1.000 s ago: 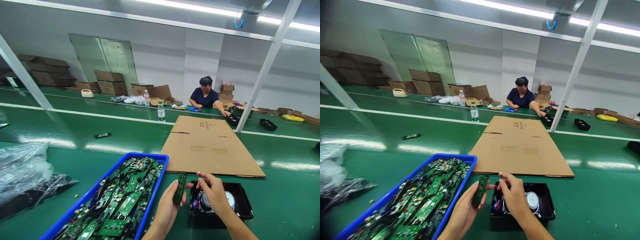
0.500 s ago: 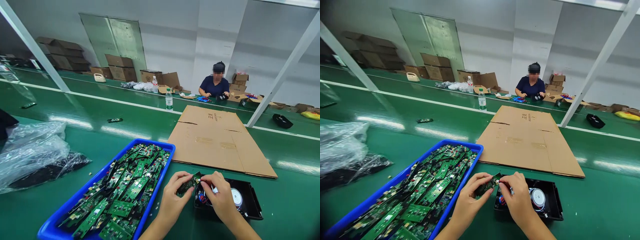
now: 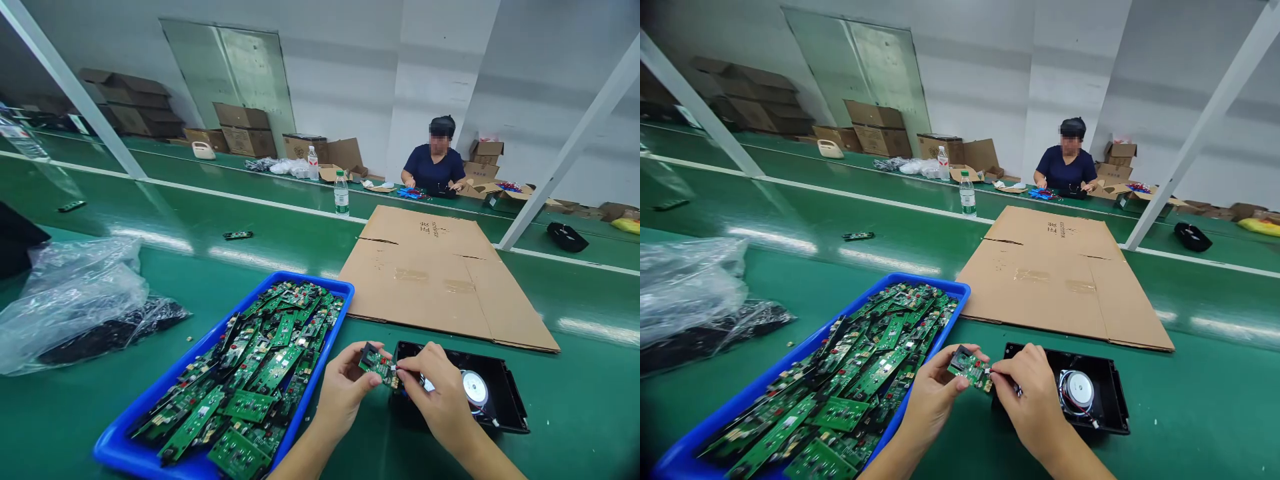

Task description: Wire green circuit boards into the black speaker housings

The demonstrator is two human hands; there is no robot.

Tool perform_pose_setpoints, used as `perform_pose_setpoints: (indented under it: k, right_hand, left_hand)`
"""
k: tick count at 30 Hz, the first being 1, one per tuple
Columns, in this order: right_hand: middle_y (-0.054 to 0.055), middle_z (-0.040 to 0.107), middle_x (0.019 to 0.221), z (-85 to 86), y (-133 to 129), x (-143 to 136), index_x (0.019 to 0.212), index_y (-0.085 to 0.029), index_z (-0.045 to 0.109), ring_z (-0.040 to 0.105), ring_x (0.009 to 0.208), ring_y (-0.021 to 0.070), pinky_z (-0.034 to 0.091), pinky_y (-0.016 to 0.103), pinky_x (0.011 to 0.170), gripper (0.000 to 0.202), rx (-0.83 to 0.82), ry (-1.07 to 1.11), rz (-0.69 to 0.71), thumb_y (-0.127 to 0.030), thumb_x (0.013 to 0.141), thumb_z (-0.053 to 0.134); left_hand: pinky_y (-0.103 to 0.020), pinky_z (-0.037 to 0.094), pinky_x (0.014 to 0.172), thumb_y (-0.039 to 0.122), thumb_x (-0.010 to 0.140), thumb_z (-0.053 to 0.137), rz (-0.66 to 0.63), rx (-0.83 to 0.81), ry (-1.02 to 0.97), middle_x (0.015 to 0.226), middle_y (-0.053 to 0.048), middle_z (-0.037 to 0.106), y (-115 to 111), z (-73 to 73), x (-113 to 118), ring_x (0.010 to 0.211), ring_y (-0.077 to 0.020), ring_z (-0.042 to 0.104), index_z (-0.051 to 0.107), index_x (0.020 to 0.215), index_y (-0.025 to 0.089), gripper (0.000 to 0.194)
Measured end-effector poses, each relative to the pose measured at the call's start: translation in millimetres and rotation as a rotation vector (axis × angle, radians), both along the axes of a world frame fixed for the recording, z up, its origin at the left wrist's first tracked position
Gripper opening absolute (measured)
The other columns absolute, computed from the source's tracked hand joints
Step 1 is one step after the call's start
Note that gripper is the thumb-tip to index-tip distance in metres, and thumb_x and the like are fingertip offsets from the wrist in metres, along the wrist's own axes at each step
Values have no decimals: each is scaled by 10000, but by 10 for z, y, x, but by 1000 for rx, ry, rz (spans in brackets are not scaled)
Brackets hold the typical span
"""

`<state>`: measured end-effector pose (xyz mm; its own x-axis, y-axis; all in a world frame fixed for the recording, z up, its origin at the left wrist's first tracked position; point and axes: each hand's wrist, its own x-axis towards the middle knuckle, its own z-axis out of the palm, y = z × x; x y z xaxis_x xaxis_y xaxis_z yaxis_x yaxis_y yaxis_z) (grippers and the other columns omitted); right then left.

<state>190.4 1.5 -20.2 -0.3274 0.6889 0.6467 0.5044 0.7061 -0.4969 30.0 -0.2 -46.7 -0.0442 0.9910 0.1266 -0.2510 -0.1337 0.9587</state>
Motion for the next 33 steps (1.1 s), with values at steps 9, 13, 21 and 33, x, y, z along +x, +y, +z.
perform_pose_setpoints:
  k: [9, 13, 21, 33]
  right_hand:
    - [-20, 555, 616, 7, -56, -47, 774, -194, 555, 451, 583, 118, 343, 280, 563, 156, 35, 12, -20, -190, 913, 486]
    - [-20, 554, 624, 4, -48, -43, 788, -188, 554, 453, 581, 113, 348, 282, 573, 141, 71, -6, -25, -172, 913, 490]
    - [-28, 560, 650, 21, -39, -36, 832, -181, 539, 426, 591, 104, 348, 273, 586, 100, 111, 17, 10, -110, 897, 509]
    - [-22, 540, 629, -21, -44, -49, 814, -174, 541, 410, 593, 114, 343, 276, 580, 119, 113, -20, 20, -91, 892, 504]
  left_hand:
    - [-333, 518, 743, 544, 545, 809, -43, 24, -12, 779, -73, 723, -24, 36, 42, 778, -257, 647, 714, 844, 175, 484]
    - [-291, 504, 719, 509, 567, 814, -39, 76, 24, 763, -54, 698, -39, 41, 32, 755, -230, 631, 738, 829, 191, 419]
    - [-271, 512, 686, 486, 598, 807, -24, 172, 69, 768, -45, 693, -29, 33, 36, 739, -213, 632, 738, 866, 206, 393]
    - [-247, 469, 662, 438, 615, 813, 11, 287, 161, 780, -15, 729, -51, -2, 8, 691, -182, 603, 741, 889, 272, 328]
